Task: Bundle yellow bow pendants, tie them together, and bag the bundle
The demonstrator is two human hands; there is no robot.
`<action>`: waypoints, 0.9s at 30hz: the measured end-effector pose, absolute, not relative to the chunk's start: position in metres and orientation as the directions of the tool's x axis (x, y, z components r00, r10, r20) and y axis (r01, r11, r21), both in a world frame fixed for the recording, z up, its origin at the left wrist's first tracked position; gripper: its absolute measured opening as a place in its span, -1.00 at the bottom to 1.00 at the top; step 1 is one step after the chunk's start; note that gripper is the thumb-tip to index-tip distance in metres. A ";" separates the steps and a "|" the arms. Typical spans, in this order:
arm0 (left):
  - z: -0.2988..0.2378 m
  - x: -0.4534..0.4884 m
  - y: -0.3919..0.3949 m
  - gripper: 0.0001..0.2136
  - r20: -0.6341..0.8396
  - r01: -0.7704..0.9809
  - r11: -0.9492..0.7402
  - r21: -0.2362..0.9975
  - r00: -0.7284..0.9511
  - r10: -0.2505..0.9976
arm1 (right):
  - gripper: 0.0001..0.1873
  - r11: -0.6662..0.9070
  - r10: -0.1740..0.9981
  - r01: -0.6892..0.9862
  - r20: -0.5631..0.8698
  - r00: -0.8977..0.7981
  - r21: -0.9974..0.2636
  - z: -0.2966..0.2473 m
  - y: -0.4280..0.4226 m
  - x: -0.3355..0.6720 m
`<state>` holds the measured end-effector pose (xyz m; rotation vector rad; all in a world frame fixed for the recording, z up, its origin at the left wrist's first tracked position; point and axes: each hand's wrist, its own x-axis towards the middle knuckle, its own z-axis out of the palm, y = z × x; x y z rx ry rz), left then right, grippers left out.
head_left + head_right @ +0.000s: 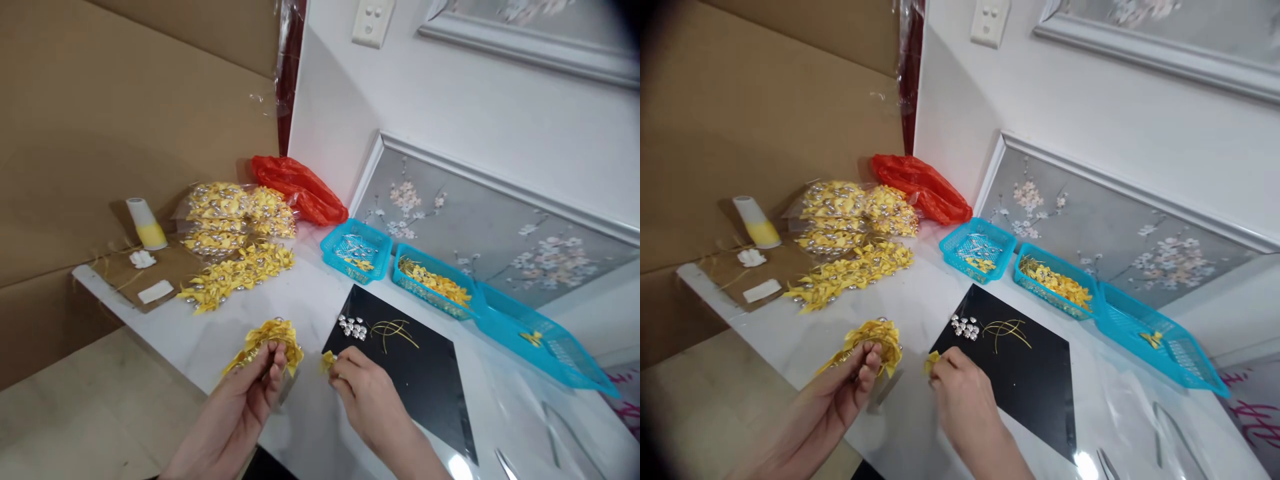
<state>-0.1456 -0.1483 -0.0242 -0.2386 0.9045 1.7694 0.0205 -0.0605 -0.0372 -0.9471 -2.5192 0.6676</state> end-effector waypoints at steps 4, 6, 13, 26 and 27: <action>-0.023 -0.140 -0.152 -0.84 -0.574 -0.877 -0.088 0.472 -0.381 0.725 | -0.83 0.502 0.773 0.469 0.133 -0.621 -0.726 -0.032 -0.041 0.008; -0.022 -0.139 -0.154 -0.83 -0.587 -0.874 -0.069 0.481 -0.379 0.715 | -0.84 0.452 0.806 0.447 0.139 -0.575 -0.772 -0.025 -0.035 0.001; -0.027 -0.136 -0.156 -0.86 -0.535 -0.871 -0.070 0.485 -0.359 0.765 | -0.78 0.759 0.587 0.234 0.484 -0.648 -0.608 -0.014 -0.061 -0.022; -0.033 -0.136 -0.160 -0.85 -0.524 -0.907 -0.061 0.417 -0.295 0.799 | -0.74 0.911 0.249 -0.020 0.587 -0.770 -0.412 -0.015 -0.064 -0.025; -0.033 -0.136 -0.160 -0.85 -0.527 -0.909 -0.057 0.413 -0.289 0.799 | -0.73 0.914 0.235 -0.036 0.599 -0.765 -0.405 -0.016 -0.065 -0.025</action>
